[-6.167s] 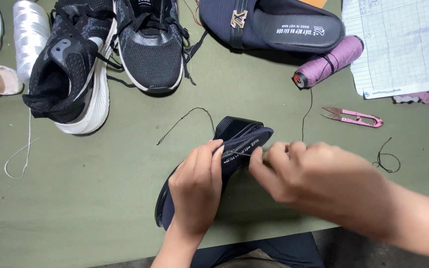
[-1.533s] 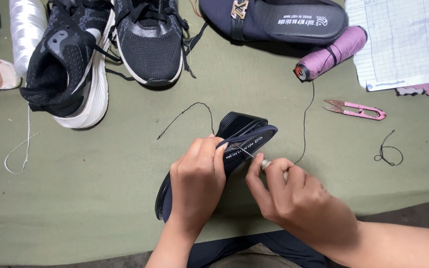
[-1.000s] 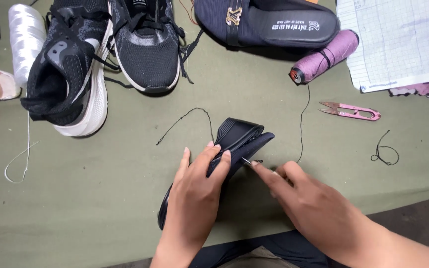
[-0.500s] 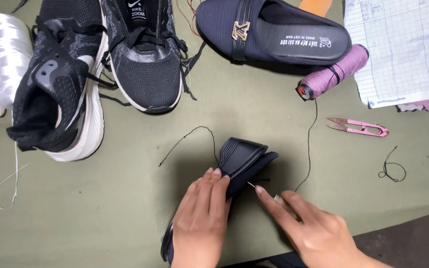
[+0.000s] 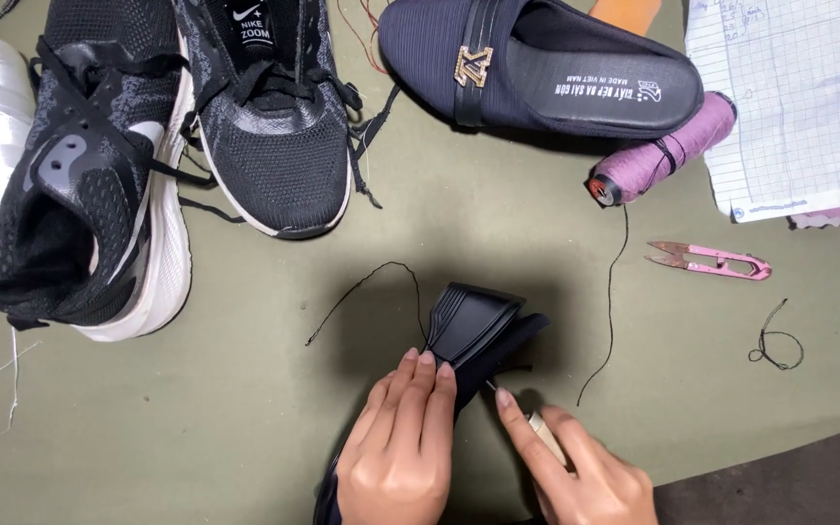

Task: The person uses a wooden awl to pierce holes in the sole of a dark blue slip-on shoe and then sews the sole to the upper using a needle and black thread. They pull the thread tight, tie a knot, and trim the excess thread with scissors.

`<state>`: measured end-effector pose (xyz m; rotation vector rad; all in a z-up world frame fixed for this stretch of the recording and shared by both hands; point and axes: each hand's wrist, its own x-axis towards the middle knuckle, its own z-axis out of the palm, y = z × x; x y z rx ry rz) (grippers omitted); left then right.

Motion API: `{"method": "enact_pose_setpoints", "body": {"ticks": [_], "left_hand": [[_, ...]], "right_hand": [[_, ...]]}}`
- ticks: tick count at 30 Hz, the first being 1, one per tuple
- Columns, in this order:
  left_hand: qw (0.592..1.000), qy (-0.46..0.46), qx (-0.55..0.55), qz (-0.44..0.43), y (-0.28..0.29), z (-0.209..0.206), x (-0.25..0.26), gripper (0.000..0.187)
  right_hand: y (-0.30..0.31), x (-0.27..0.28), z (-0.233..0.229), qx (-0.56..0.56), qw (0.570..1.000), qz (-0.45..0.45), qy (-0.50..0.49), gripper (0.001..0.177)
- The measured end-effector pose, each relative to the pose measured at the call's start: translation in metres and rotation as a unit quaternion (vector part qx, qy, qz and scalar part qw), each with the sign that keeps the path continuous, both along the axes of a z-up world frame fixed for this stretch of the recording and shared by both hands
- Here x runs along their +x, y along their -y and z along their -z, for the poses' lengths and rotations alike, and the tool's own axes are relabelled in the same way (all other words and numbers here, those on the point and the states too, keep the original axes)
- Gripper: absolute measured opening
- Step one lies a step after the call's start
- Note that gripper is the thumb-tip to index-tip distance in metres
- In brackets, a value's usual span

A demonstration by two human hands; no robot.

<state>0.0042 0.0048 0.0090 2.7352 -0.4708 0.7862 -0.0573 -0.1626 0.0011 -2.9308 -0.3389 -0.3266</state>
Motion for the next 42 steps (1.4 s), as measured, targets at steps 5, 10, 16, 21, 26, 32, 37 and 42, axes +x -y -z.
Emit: {"method": "enact_pose_setpoints", "body": {"ticks": [5,10,16,21,26,32,37,42], "left_hand": [[1.0,0.004,0.0,0.008,-0.001,0.001,0.001,0.012],[1.0,-0.005,-0.002,0.01,-0.001,0.001,0.001,0.014],[1.0,-0.012,-0.013,-0.011,0.001,-0.001,0.002,0.013],[0.991,-0.096,-0.094,-0.009,-0.008,0.003,-0.006,0.018],[0.988,-0.113,-0.104,-0.03,-0.01,-0.007,0.001,0.006],[0.99,-0.086,-0.088,-0.07,-0.006,-0.002,-0.006,0.014],[0.99,-0.082,-0.076,-0.091,-0.003,0.0,-0.007,0.016],[0.986,-0.109,-0.081,-0.1,-0.01,0.007,-0.006,0.018]], "right_hand": [[0.004,0.001,0.005,0.027,1.0,-0.01,-0.006,0.039],[-0.007,0.001,-0.001,-0.011,1.0,0.017,0.016,0.059],[0.001,0.003,-0.006,-0.015,1.0,0.018,-0.019,0.064],[0.024,0.02,-0.021,0.03,0.99,-0.085,-0.106,0.046],[0.03,0.027,-0.027,-0.055,0.987,-0.129,-0.083,0.06],[0.025,0.03,-0.039,-0.115,0.981,-0.152,0.018,0.047],[0.032,0.022,-0.04,-0.134,0.98,-0.148,0.019,0.064],[0.034,0.024,-0.045,-0.135,0.978,-0.157,-0.012,0.068]]}}
